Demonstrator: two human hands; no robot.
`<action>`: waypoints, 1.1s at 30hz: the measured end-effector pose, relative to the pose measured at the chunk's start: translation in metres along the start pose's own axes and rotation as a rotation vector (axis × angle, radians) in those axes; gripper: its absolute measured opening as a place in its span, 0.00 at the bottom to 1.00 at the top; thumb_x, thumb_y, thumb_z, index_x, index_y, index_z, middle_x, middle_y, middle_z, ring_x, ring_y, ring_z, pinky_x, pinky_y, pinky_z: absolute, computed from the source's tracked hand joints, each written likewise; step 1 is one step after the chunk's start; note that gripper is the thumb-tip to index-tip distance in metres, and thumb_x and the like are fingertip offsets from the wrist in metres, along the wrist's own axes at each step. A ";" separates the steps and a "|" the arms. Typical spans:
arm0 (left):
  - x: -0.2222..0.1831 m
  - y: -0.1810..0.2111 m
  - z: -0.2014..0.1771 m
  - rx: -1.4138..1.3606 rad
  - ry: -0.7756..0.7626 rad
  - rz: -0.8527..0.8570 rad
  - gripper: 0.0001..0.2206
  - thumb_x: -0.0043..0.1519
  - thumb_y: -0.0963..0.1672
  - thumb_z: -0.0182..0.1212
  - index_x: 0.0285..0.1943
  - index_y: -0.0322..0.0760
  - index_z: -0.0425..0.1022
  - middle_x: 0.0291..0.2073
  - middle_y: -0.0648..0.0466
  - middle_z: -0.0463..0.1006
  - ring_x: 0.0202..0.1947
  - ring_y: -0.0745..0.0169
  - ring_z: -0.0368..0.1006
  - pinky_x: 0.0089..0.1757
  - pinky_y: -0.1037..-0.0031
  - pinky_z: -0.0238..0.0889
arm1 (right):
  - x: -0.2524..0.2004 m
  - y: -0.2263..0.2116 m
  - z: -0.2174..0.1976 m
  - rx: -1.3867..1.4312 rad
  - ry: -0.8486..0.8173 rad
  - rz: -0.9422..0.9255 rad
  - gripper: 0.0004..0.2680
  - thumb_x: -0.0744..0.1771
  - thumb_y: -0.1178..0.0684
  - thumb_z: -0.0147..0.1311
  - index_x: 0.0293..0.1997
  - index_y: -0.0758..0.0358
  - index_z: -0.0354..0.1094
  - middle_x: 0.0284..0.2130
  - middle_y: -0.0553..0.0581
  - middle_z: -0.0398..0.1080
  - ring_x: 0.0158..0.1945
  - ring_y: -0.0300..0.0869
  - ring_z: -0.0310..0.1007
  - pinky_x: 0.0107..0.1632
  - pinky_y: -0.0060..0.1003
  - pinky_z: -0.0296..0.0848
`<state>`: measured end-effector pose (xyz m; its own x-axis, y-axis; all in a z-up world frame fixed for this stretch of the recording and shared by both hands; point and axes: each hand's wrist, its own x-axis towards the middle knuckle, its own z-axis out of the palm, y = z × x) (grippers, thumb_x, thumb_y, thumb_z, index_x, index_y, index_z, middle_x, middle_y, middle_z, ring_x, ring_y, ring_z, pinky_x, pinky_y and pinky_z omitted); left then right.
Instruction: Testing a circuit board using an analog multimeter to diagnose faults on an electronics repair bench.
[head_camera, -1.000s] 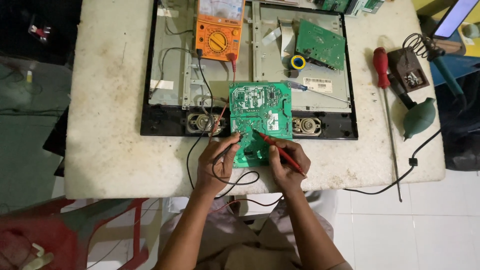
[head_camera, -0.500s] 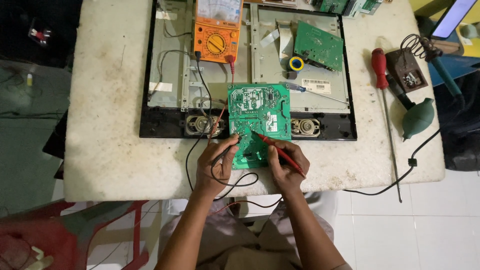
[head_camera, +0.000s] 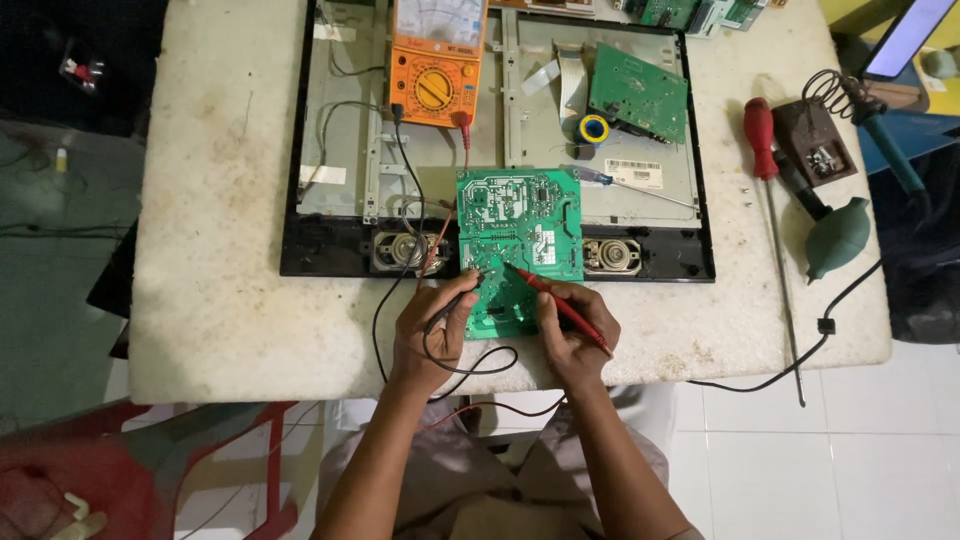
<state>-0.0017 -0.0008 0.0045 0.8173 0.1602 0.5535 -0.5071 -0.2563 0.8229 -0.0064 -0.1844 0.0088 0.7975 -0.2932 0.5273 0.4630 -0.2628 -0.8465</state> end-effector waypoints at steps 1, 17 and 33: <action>0.001 0.001 0.000 -0.001 0.000 0.001 0.09 0.65 0.42 0.65 0.53 0.42 0.84 0.40 0.50 0.85 0.35 0.56 0.81 0.40 0.71 0.75 | 0.000 0.001 0.000 0.000 0.001 -0.001 0.06 0.64 0.64 0.66 0.38 0.72 0.72 0.33 0.70 0.79 0.37 0.48 0.82 0.43 0.41 0.78; 0.000 -0.002 -0.001 0.006 -0.018 0.003 0.08 0.65 0.42 0.64 0.52 0.41 0.84 0.43 0.49 0.86 0.40 0.52 0.82 0.44 0.68 0.77 | 0.002 0.005 -0.002 0.042 -0.017 -0.046 0.06 0.65 0.66 0.64 0.39 0.75 0.70 0.34 0.71 0.78 0.41 0.53 0.82 0.45 0.44 0.78; 0.000 -0.003 -0.002 -0.009 -0.015 -0.007 0.08 0.65 0.42 0.65 0.52 0.41 0.84 0.43 0.49 0.86 0.38 0.53 0.82 0.42 0.69 0.76 | 0.004 0.003 -0.003 0.044 -0.044 -0.065 0.06 0.64 0.66 0.65 0.38 0.75 0.71 0.34 0.70 0.79 0.43 0.55 0.83 0.46 0.45 0.78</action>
<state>-0.0011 0.0014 0.0024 0.8249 0.1475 0.5457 -0.5037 -0.2462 0.8280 -0.0030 -0.1893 0.0081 0.7809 -0.2361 0.5783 0.5302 -0.2389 -0.8135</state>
